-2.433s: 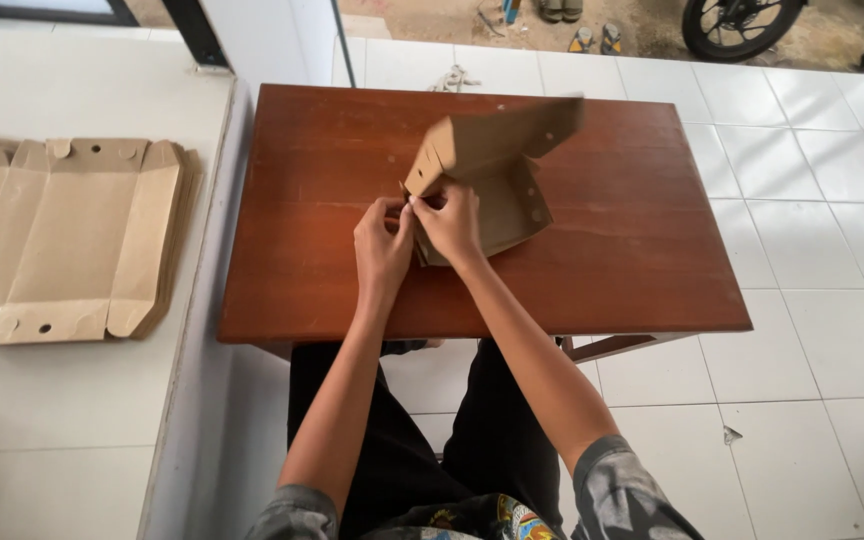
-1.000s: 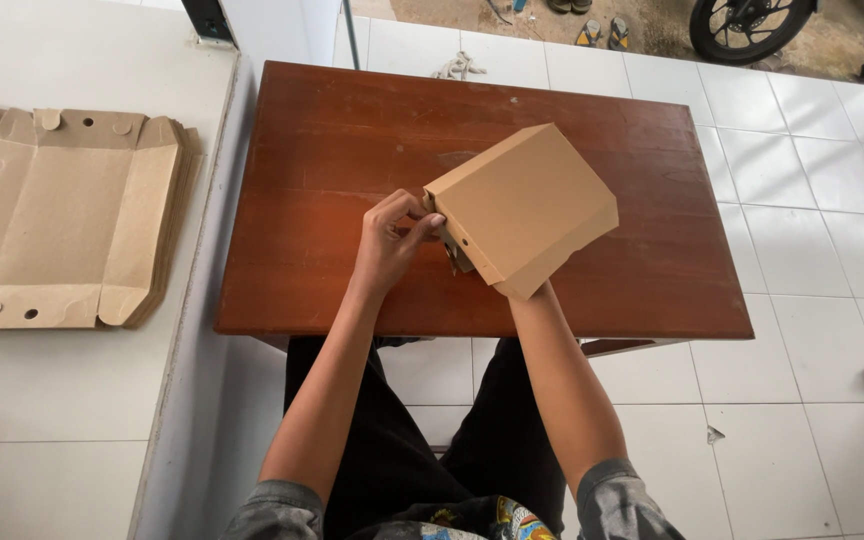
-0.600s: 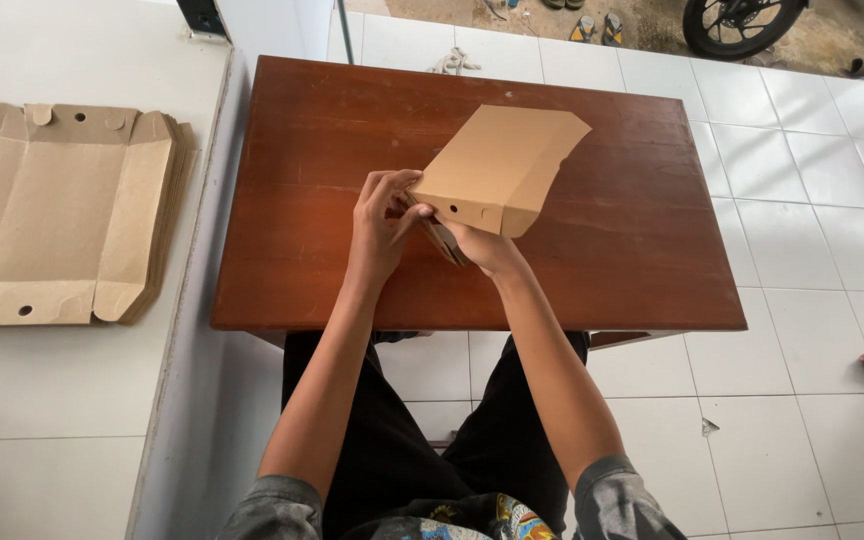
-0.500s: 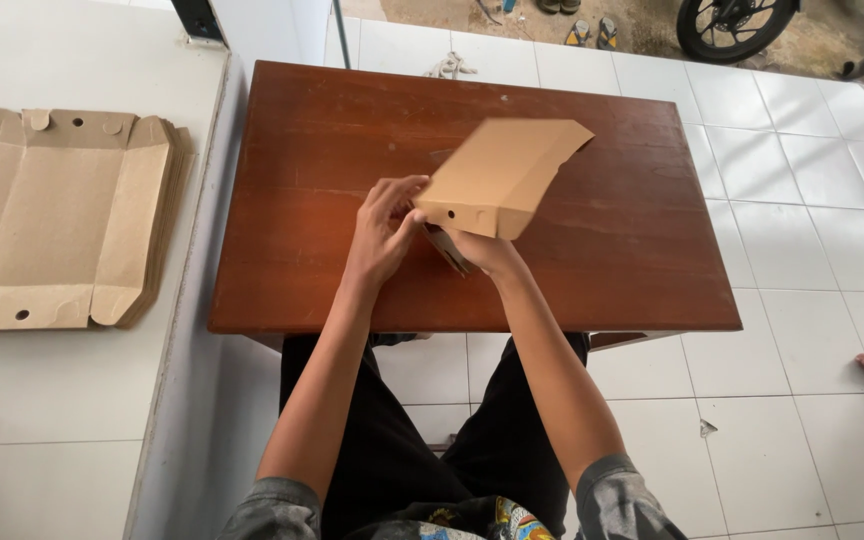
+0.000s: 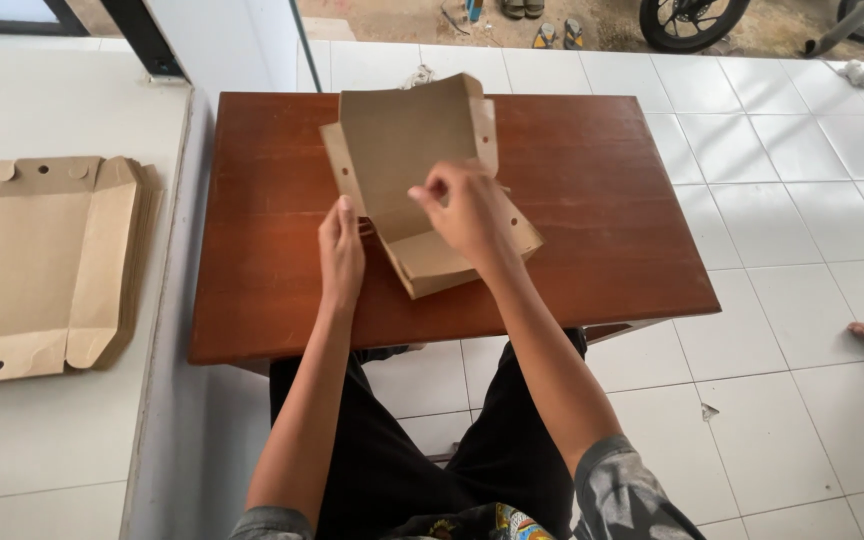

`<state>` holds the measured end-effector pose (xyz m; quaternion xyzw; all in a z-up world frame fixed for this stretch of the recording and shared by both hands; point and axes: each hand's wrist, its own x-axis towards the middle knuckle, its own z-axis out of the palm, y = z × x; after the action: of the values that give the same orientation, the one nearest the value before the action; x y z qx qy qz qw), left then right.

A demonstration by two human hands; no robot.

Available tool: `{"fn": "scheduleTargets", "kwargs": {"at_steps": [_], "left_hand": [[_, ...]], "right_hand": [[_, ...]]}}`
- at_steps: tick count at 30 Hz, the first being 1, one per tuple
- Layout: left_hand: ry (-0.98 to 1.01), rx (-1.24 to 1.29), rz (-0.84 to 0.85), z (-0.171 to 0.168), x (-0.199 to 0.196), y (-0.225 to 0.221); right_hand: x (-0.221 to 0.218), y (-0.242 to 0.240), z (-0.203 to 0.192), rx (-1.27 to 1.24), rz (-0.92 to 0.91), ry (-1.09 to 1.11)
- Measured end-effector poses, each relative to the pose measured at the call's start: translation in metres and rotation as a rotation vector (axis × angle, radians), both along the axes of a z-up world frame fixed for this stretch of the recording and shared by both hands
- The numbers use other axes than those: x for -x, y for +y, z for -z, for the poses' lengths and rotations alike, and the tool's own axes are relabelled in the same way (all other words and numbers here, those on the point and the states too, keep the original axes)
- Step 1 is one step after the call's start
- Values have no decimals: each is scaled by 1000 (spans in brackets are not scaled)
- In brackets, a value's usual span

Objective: Folding and assembling a flat cardboard cutout into a box on a wooden table.

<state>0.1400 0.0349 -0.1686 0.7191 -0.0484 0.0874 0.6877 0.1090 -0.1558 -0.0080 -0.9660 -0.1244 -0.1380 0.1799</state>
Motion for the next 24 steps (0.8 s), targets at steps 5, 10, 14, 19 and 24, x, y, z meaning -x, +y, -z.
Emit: {"fn": "scheduleTargets", "kwargs": {"at_steps": [5,10,14,19,24], "left_hand": [[-138,111,-280,-33,11,2],[-188,124,-338,-29,-15,9],[-319,24,-440,-90,-20,10],[-358,-351,-395,-154,-19,-18],[-118,-365,109,-168,-44,-68]], "right_hand": [[25,-49,-25,-197,293,225],[-10,-81,42,-355,263,417],[-70,-113,116,-669,220,185],[-79,-75,61,-753,308,-62],[-89,-32,48,-798,265,-289]]}}
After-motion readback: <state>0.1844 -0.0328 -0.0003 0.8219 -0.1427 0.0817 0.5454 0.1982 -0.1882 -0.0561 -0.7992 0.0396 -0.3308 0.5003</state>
